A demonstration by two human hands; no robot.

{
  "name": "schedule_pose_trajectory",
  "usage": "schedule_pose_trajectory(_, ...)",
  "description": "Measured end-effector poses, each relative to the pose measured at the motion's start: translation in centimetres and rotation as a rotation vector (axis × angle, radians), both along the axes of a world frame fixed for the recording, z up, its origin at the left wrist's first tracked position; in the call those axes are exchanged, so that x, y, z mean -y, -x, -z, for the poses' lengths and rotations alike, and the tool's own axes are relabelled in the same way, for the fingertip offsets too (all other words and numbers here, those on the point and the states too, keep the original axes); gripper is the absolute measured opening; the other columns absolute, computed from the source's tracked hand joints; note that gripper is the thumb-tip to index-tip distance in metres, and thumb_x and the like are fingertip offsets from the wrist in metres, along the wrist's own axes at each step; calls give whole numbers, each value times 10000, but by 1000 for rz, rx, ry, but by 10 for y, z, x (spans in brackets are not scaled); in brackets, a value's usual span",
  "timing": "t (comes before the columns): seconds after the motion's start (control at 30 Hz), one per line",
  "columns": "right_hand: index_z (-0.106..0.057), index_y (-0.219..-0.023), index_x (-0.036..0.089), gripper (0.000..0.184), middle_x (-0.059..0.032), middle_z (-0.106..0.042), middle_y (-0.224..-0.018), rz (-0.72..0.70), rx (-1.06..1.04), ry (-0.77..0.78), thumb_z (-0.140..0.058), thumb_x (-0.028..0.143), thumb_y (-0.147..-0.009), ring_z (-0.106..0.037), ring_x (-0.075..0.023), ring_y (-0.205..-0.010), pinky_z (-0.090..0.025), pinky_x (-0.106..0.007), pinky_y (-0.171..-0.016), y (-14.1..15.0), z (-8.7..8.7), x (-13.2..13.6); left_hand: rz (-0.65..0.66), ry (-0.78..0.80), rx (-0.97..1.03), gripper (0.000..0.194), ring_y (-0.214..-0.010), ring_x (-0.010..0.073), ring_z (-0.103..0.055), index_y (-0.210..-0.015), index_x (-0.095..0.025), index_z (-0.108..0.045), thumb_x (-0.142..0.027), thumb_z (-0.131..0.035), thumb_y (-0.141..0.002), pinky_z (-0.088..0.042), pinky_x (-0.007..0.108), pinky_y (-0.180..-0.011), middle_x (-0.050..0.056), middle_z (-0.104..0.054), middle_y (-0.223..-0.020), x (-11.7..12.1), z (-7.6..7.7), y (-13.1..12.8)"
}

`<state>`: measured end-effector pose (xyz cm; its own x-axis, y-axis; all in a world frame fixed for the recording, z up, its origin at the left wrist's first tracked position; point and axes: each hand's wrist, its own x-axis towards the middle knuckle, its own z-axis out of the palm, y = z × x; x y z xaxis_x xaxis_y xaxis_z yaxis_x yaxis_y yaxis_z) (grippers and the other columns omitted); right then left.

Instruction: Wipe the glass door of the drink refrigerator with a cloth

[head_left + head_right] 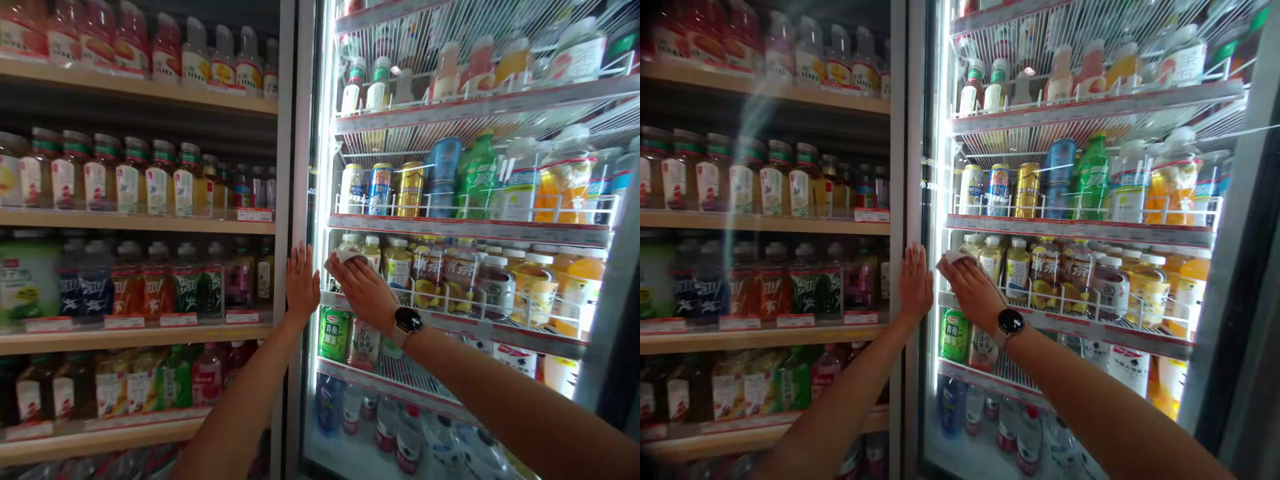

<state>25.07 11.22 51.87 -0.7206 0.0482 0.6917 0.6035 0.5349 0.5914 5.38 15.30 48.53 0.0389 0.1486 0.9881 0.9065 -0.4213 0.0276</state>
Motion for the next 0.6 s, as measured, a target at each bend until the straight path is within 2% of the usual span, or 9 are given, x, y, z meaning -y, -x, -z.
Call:
schedule_pose_trajectory(0.07, -143, -1579, 64, 782, -169, -479, -1501, -33, 71, 35, -444, 37, -857, -491, -278, -1341, -397, -466, -1146, 2, 35, 0, 10, -1, 3, 587, -1535, 236, -84, -1570, -157, -207, -392, -226, -1033, -167, 484, -1237, 134, -238, -1633, -1, 2, 0)
schedule_pose_trajectory(0.13, -218, -1556, 32, 782, -181, -565, -1411, -56, 141, 79, -467, 41, -814, -539, -280, -1286, -440, -448, -1107, 1, 78, 1, 17, -4, 4, 577, -1535, 229, -88, -1569, -164, -217, -382, -221, -1034, -171, 476, -1236, 133, -253, -1629, -1, 5, -1)
schedule_pose_trajectory(0.23, -356, -1498, 29, 711, -157, -651, -1288, -90, 246, 113, -471, 63, -797, -593, -254, -1203, -485, -409, -1054, -5, 141, 3, 26, -10, 0, 574, -1535, 231, -90, -1574, -175, -198, -361, -234, -1033, -179, 481, -1234, 128, -247, -1631, 0, 6, 0)
schedule_pose_trajectory(0.3, -420, -1465, 66, 655, -111, -685, -1234, -108, 292, 106, -448, 61, -811, -609, -219, -1166, -484, -370, -1050, -9, 167, 4, 29, -16, -6, 578, -1536, 233, -88, -1579, -184, -177, -354, -246, -1031, -181, 486, -1235, 119, -230, -1637, 1, 6, 0)
schedule_pose_trajectory(0.33, -434, -1459, 83, 640, -91, -698, -1210, -120, 305, 103, -440, 58, -820, -613, -205, -1153, -474, -356, -1059, -11, 170, 4, 28, -19, -8, 579, -1536, 233, -87, -1580, -188, -170, -350, -249, -1030, -182, 487, -1235, 115, -221, -1640, 1, 6, 0)
schedule_pose_trajectory(0.37, -436, -1461, 95, 636, -80, -704, -1195, -130, 315, 101, -439, 56, -827, -613, -198, -1147, -460, -350, -1074, -12, 167, 4, 26, -21, -9, 578, -1536, 232, -86, -1581, -190, -166, -344, -251, -1030, -182, 487, -1236, 113, -215, -1642, 0, 6, 0)
schedule_pose_trajectory(0.43, -409, -1484, 104, 657, -80, -700, -1208, -149, 321, 98, -459, 58, -831, -608, -205, -1156, -432, -363, -1103, -14, 140, 3, 23, -24, -13, 578, -1536, 230, -82, -1581, -187, -164, -336, -255, -1029, -181, 483, -1237, 113, -213, -1642, 0, 7, 1)
schedule_pose_trajectory(0.5, -362, -1515, 117, 692, -91, -663, -1293, -143, 301, 82, -473, 53, -835, -589, -220, -1198, -409, -388, -1125, -13, 94, 1, 28, -22, -12, 579, -1536, 233, -81, -1580, -184, -167, -331, -262, -1029, -175, 480, -1239, 114, -217, -1642, 0, 7, 1)
schedule_pose_trajectory(0.6, -303, -1547, 174, 704, -84, -546, -1458, -86, 225, 30, -432, 20, -872, -533, -224, -1296, -363, -440, -1164, -9, 9, -4, 43, -24, -9, 583, -1535, 240, -92, -1580, -183, -166, -332, -276, -1028, -164, 480, -1240, 120, -216, -1641, 0, 7, 0)
